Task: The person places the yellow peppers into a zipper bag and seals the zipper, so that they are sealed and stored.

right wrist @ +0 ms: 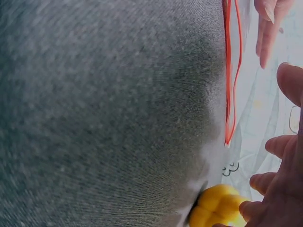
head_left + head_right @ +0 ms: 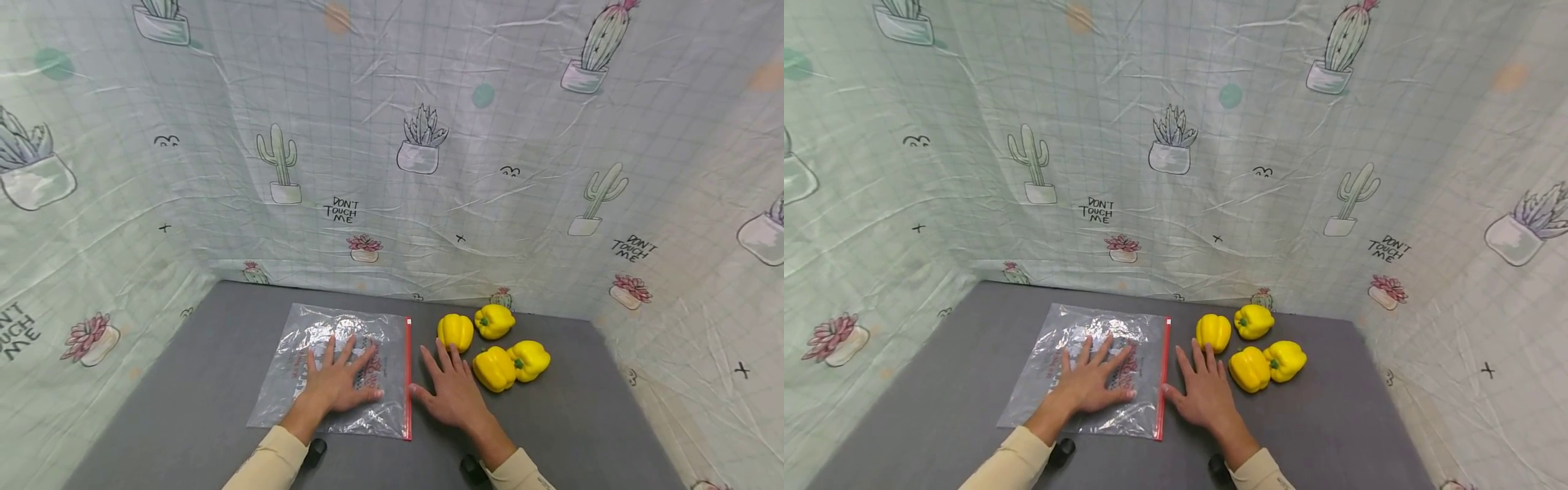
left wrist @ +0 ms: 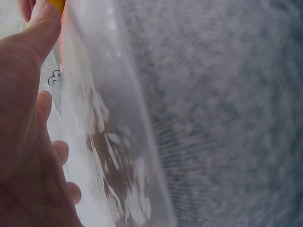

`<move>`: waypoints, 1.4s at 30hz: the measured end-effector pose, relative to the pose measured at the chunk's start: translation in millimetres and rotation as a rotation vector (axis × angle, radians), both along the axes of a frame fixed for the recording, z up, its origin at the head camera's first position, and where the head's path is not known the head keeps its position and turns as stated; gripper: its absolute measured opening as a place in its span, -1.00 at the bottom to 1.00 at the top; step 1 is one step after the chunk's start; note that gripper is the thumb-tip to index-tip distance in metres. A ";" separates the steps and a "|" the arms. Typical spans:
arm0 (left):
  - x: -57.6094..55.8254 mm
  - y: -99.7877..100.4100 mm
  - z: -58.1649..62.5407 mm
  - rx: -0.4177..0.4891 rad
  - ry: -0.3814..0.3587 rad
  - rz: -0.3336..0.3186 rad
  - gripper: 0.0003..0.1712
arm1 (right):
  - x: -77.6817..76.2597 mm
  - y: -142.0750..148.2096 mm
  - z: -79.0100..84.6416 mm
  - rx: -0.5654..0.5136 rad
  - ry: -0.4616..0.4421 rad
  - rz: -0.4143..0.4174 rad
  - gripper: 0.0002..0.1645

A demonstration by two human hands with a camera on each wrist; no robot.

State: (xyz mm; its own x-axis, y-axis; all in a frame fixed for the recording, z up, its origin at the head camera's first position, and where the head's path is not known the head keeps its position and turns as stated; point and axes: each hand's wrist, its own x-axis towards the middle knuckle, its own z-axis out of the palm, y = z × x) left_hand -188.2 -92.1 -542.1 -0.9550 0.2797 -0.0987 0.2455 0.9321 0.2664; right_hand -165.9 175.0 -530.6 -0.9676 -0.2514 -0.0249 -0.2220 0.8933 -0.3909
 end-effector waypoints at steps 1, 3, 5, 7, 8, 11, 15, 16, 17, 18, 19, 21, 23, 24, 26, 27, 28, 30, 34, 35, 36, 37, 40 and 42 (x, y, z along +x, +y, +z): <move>0.2 0.6 -0.2 -0.001 0.000 0.001 0.10 | 0.0 0.2 0.1 0.004 -0.004 0.001 -0.05; 0.4 1.5 -0.5 -0.003 0.000 0.004 0.09 | 0.0 0.3 0.2 0.011 -0.016 0.007 -0.05; 0.5 2.2 -0.4 -0.005 0.003 0.008 0.09 | -0.5 0.3 0.0 0.018 -0.029 0.016 -0.04; 0.5 2.7 -0.8 -0.005 0.006 0.010 0.10 | -1.1 0.4 -0.2 0.012 -0.039 0.029 -0.05; 0.5 2.9 -1.0 -0.006 0.006 0.011 0.10 | -1.5 0.6 -0.1 0.010 -0.046 0.036 -0.05; 0.9 3.4 -1.5 -0.009 0.000 0.012 0.11 | -2.9 1.3 0.4 -0.007 -0.072 0.058 -0.05; 1.5 3.1 -1.5 -0.012 -0.016 0.013 0.13 | -5.1 2.4 -0.8 -0.022 -0.103 0.077 -0.05; 1.5 3.0 -1.2 -0.013 -0.020 0.014 0.14 | -5.7 2.6 -1.7 -0.022 -0.108 0.082 -0.05; 1.6 2.9 -1.1 -0.014 -0.025 0.014 0.14 | -6.4 2.6 -2.1 -0.023 -0.113 0.087 -0.05; 1.7 2.8 -1.0 -0.014 -0.032 0.015 0.13 | -6.9 2.8 -2.6 -0.022 -0.117 0.095 -0.05; 1.7 2.7 -0.9 -0.013 -0.037 0.016 0.13 | -7.5 2.8 -3.2 -0.023 -0.120 0.102 -0.05; 1.7 2.3 -0.5 -0.010 -0.047 0.018 0.11 | -8.4 2.5 -3.6 -0.030 -0.121 0.114 -0.05; 1.4 2.2 -0.2 -0.008 -0.055 0.017 0.10 | -8.8 2.2 -3.4 -0.036 -0.122 0.123 -0.05; 1.2 2.3 0.6 -0.008 -0.060 0.016 0.09 | -8.9 2.3 -4.0 -0.038 -0.124 0.125 -0.05; 0.6 2.5 2.0 -0.013 -0.068 0.013 0.08 | -9.3 2.4 -4.4 -0.040 -0.125 0.125 -0.05; 0.3 2.7 2.8 -0.016 -0.071 0.013 0.08 | -9.7 2.5 -4.8 -0.038 -0.130 0.125 -0.04; 0.3 3.0 3.6 -0.018 -0.075 0.012 0.08 | -10.2 2.7 -5.8 -0.035 -0.136 0.124 -0.04; 0.3 3.2 5.4 -0.021 -0.082 0.013 0.09 | -11.4 2.9 -6.3 -0.032 -0.147 0.121 -0.03; 0.8 2.7 7.5 -0.017 -0.087 0.014 0.11 | -14.3 2.7 -6.8 -0.032 -0.169 0.125 -0.02; 0.7 2.7 7.7 -0.015 -0.088 0.013 0.12 | -14.9 2.8 -7.0 -0.033 -0.173 0.127 -0.02; 0.4 2.7 7.6 -0.012 -0.090 0.011 0.12 | -15.3 3.0 -7.5 -0.037 -0.178 0.129 -0.02; 0.1 2.6 7.8 -0.012 -0.092 0.009 0.12 | -16.0 3.3 -8.2 -0.040 -0.182 0.132 -0.03; -2.2 1.9 7.1 -0.012 -0.093 0.003 0.12 | -17.8 4.2 -9.5 -0.043 -0.190 0.140 -0.07; -4.2 1.4 6.4 -0.018 -0.097 0.001 0.12 | -18.8 4.7 -9.7 -0.037 -0.194 0.143 -0.10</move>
